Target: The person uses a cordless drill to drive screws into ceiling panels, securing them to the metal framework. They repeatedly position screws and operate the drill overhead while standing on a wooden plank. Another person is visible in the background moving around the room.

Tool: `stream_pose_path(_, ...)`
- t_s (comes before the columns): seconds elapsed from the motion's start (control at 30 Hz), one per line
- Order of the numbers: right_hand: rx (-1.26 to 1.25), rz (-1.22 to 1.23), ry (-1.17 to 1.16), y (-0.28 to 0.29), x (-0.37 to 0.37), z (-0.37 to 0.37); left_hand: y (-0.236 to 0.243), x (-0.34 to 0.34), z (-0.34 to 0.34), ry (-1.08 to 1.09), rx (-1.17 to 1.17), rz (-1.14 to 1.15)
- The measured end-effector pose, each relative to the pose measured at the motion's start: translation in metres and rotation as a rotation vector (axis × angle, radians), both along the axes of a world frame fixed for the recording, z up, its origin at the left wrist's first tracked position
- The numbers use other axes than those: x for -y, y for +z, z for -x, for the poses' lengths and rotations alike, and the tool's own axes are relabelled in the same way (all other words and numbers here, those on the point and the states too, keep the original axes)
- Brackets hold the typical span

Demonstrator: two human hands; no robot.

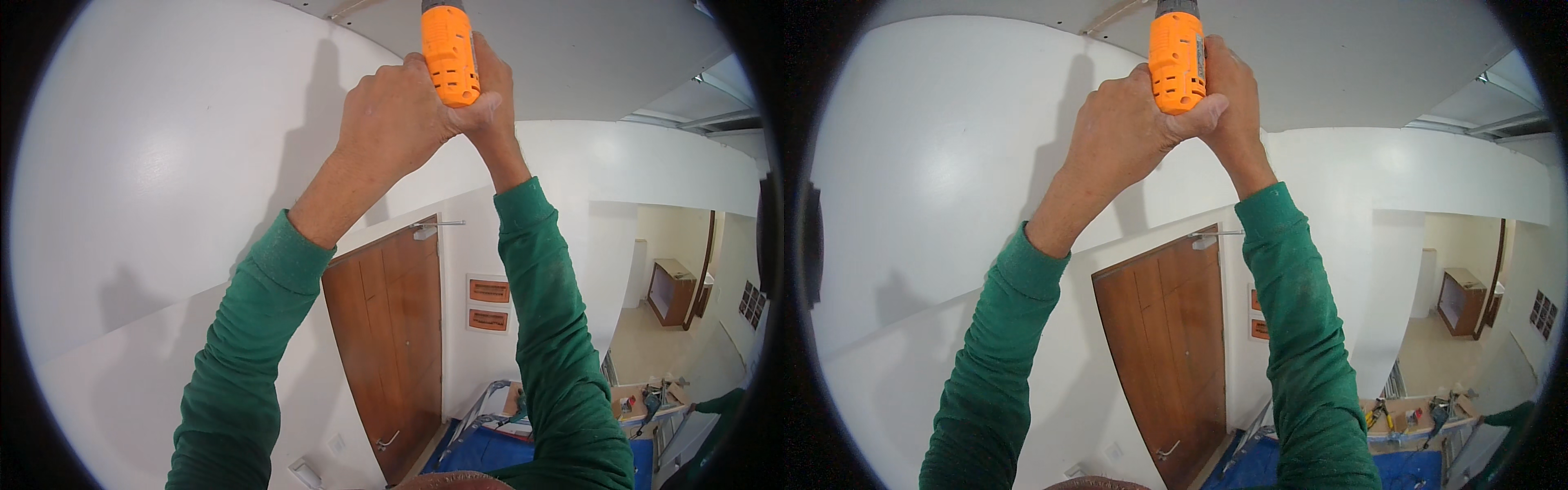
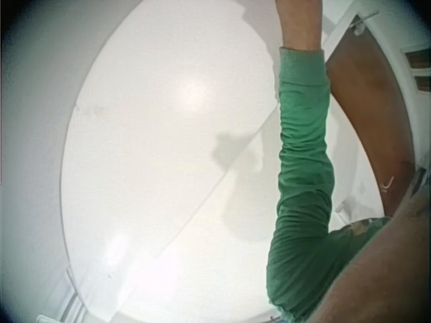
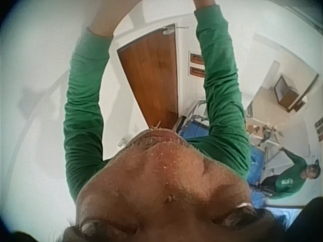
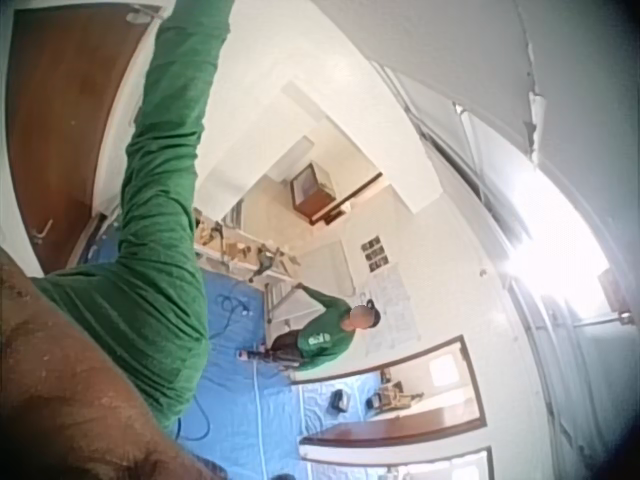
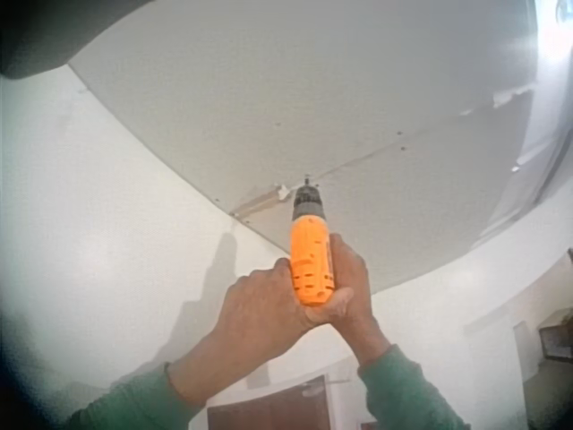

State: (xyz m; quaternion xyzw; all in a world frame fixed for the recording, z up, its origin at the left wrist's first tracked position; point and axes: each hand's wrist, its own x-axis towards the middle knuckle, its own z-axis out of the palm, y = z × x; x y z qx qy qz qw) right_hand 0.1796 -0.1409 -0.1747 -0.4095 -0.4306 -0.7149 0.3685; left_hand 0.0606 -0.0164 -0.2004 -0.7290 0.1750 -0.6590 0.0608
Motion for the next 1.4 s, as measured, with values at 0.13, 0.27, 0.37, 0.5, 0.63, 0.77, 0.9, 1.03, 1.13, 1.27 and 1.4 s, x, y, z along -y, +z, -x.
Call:
stream_pose_path(0.13, -0.061, 0.010, -0.034, -0.001, 0.003, 0.002, -0.001, 0.000, -0.002, -0.007, -0.021, 0.006)
stream_pose_path(0.27, 0.021, -0.010, -0.097, 0.002, 0.003, -0.003, 0.000, -0.001, -0.004, 0.006, -0.018, 0.004)
stream_pose_path(0.37, 0.022, -0.019, -0.135, 0.004, 0.002, -0.004, 0.001, -0.001, 0.000, -0.005, -0.054, 0.026)
stream_pose_path(0.5, -0.006, -0.003, -0.139, 0.003, 0.003, -0.001, 0.001, -0.003, -0.003, -0.009, -0.044, 0.018)
stream_pose_path(0.63, 0.009, -0.022, -0.152, 0.005, 0.003, -0.001, 0.003, -0.004, -0.001, -0.007, -0.090, 0.043)
stream_pose_path(0.77, -0.036, 0.010, -0.228, -0.013, 0.016, 0.010, -0.005, -0.009, 0.019, -0.049, -0.277, 0.005)
stream_pose_path(0.9, -0.151, 0.005, -0.128, -0.101, 0.033, 0.028, 0.011, -0.042, -0.011, -0.643, -0.077, 0.007)
stream_pose_path(1.03, -0.695, -0.096, 0.415, -0.225, 0.031, 0.050, 0.050, -0.024, -0.019, -0.959, -0.570, 0.541)
stream_pose_path(1.13, -0.919, -0.170, 0.497, -0.308, 0.034, 0.087, 0.086, -0.013, -0.042, -1.227, -0.760, 0.633)
stream_pose_path(1.27, -0.990, -0.454, 1.279, -0.409, 0.068, 0.125, 0.129, 0.021, -0.040, -1.748, -0.737, 0.826)
stream_pose_path(1.4, -0.999, -0.483, 1.395, -0.462, 0.114, 0.147, 0.143, 0.012, -0.048, -1.677, -0.666, 0.779)
